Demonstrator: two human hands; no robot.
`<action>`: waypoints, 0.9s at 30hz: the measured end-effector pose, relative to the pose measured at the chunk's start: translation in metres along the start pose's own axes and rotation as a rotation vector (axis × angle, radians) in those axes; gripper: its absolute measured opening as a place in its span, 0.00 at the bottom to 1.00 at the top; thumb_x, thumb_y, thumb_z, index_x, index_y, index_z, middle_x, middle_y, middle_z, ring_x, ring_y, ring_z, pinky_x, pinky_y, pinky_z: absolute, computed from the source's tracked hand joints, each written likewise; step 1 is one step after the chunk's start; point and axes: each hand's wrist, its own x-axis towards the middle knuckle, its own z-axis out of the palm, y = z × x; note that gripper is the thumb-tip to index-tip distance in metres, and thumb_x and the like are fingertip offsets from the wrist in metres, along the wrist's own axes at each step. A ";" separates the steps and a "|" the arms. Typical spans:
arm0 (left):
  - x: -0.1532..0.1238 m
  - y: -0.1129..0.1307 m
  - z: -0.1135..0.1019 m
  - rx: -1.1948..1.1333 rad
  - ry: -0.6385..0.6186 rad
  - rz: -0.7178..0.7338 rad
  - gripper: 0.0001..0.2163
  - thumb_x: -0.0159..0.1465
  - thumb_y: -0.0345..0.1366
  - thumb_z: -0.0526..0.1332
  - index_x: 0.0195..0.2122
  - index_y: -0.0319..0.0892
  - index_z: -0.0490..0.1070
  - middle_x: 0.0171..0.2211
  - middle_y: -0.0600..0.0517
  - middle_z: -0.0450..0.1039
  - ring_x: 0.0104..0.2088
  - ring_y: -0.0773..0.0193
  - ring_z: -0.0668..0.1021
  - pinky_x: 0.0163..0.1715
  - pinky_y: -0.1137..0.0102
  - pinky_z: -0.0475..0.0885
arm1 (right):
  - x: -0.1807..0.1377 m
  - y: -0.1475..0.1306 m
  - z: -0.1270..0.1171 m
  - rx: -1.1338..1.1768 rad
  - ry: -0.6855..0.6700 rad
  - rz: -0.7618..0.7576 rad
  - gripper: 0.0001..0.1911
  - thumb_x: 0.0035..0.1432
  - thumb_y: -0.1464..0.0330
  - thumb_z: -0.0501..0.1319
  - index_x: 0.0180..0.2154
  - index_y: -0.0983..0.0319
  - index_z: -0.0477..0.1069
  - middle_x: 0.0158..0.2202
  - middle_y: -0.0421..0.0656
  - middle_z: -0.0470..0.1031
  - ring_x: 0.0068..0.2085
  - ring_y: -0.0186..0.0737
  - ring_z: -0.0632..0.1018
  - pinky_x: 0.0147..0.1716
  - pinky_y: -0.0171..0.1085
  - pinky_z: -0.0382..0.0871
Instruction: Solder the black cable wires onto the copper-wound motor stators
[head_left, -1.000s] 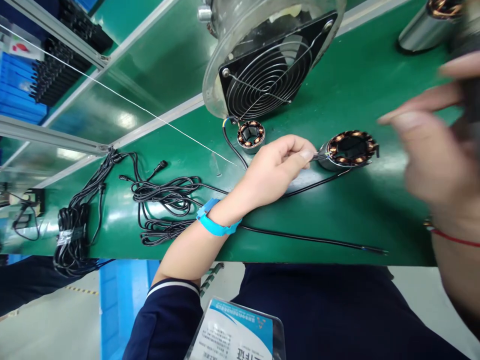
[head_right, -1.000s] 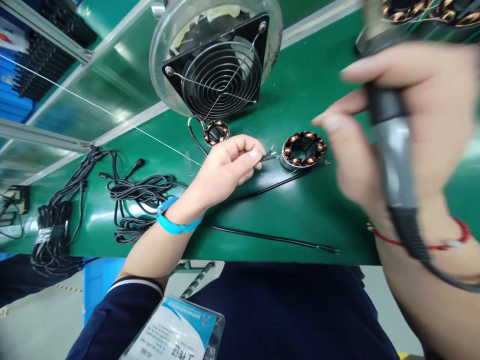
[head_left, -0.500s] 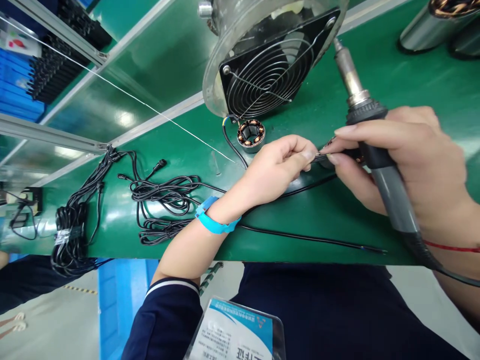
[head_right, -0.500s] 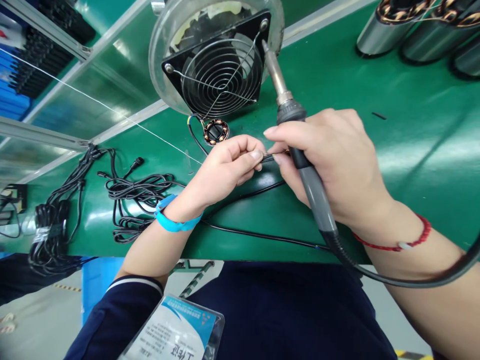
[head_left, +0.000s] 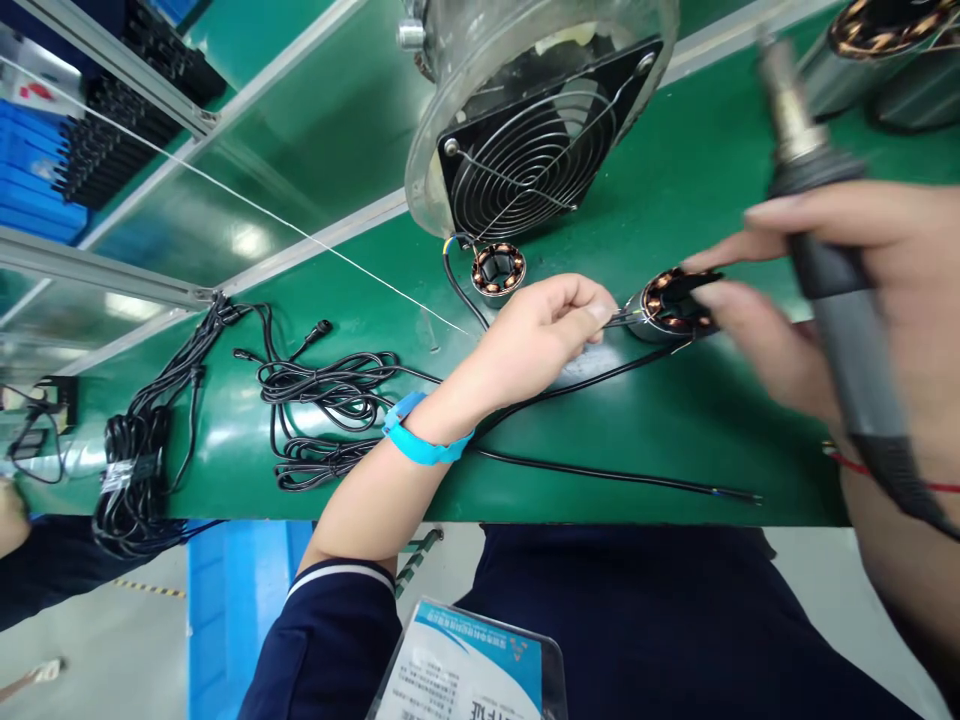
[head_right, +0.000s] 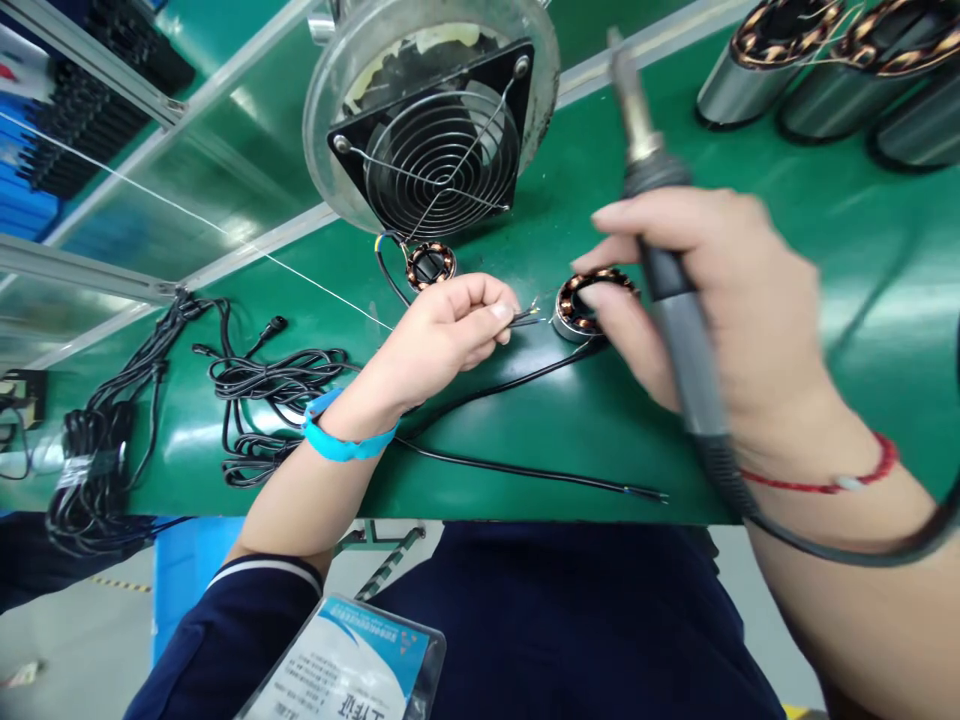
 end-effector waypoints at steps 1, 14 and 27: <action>0.000 0.000 0.001 0.001 0.003 0.001 0.08 0.65 0.28 0.57 0.27 0.38 0.64 0.23 0.57 0.63 0.20 0.78 0.62 0.21 0.78 0.59 | 0.001 -0.004 0.005 -0.045 -0.043 -0.082 0.21 0.59 0.62 0.63 0.55 0.50 0.66 0.42 0.38 0.77 0.44 0.44 0.76 0.49 0.52 0.69; -0.002 0.001 0.002 0.058 -0.026 0.059 0.06 0.62 0.29 0.61 0.30 0.40 0.63 0.23 0.58 0.62 0.20 0.76 0.63 0.21 0.76 0.59 | 0.002 -0.010 0.013 -0.049 -0.052 -0.070 0.16 0.59 0.64 0.60 0.50 0.53 0.67 0.37 0.37 0.76 0.39 0.42 0.77 0.43 0.50 0.71; 0.000 -0.001 -0.004 0.054 -0.073 0.141 0.15 0.56 0.40 0.70 0.27 0.41 0.62 0.21 0.59 0.59 0.21 0.75 0.62 0.21 0.75 0.58 | 0.004 -0.008 0.019 0.091 -0.102 -0.100 0.21 0.57 0.65 0.63 0.52 0.52 0.65 0.36 0.38 0.75 0.38 0.41 0.78 0.43 0.47 0.71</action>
